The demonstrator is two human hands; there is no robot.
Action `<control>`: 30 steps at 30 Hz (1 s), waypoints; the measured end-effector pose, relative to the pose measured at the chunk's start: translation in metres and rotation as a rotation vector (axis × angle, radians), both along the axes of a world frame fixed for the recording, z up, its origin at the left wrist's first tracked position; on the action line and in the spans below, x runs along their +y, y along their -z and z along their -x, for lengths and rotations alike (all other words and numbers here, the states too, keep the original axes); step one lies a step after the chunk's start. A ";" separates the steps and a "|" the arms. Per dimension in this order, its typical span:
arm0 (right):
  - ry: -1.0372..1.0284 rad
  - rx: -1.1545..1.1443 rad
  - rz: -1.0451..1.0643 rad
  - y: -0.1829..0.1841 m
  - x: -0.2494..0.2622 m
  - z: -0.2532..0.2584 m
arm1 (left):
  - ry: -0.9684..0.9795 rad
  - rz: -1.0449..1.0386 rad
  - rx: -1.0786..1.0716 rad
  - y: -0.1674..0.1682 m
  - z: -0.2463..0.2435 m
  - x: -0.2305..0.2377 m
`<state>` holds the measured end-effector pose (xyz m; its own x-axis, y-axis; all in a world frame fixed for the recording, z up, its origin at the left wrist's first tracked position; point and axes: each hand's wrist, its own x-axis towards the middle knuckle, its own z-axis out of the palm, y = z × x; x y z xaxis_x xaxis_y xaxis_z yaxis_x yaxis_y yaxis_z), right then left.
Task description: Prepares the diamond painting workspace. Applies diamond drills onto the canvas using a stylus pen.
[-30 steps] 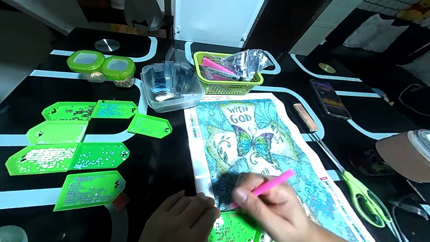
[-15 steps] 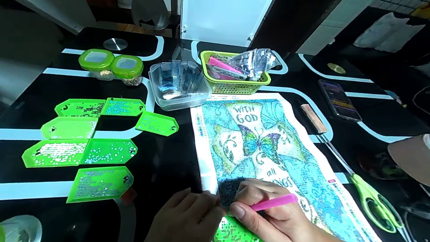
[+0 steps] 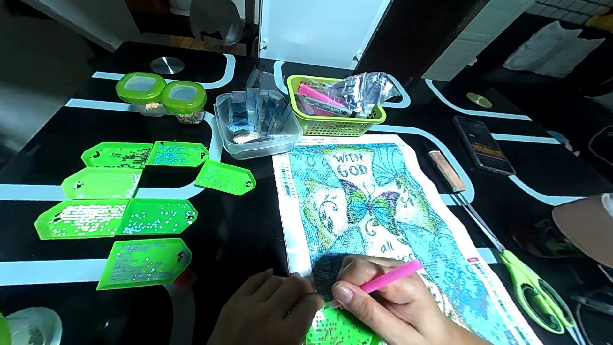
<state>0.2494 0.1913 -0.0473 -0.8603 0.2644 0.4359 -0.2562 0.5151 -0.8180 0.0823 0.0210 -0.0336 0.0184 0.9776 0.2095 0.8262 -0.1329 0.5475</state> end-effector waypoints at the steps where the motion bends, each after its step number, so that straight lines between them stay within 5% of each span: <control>1: 0.015 0.004 0.025 0.000 0.001 0.000 | 0.005 0.009 -0.006 0.000 0.000 0.000; 7: 0.225 0.014 0.216 -0.004 0.012 -0.003 | 0.028 0.051 -0.022 -0.004 0.002 0.000; 13: -0.050 -0.006 -0.050 -0.004 -0.001 -0.003 | 0.005 0.025 -0.007 -0.003 0.001 -0.001; 30: -0.041 -0.010 -0.197 -0.004 -0.001 -0.003 | 0.004 0.001 0.015 0.000 0.000 0.000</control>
<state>0.2524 0.1900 -0.0436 -0.8731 0.1397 0.4671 -0.2726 0.6545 -0.7052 0.0822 0.0208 -0.0339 0.0257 0.9778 0.2081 0.8338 -0.1358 0.5352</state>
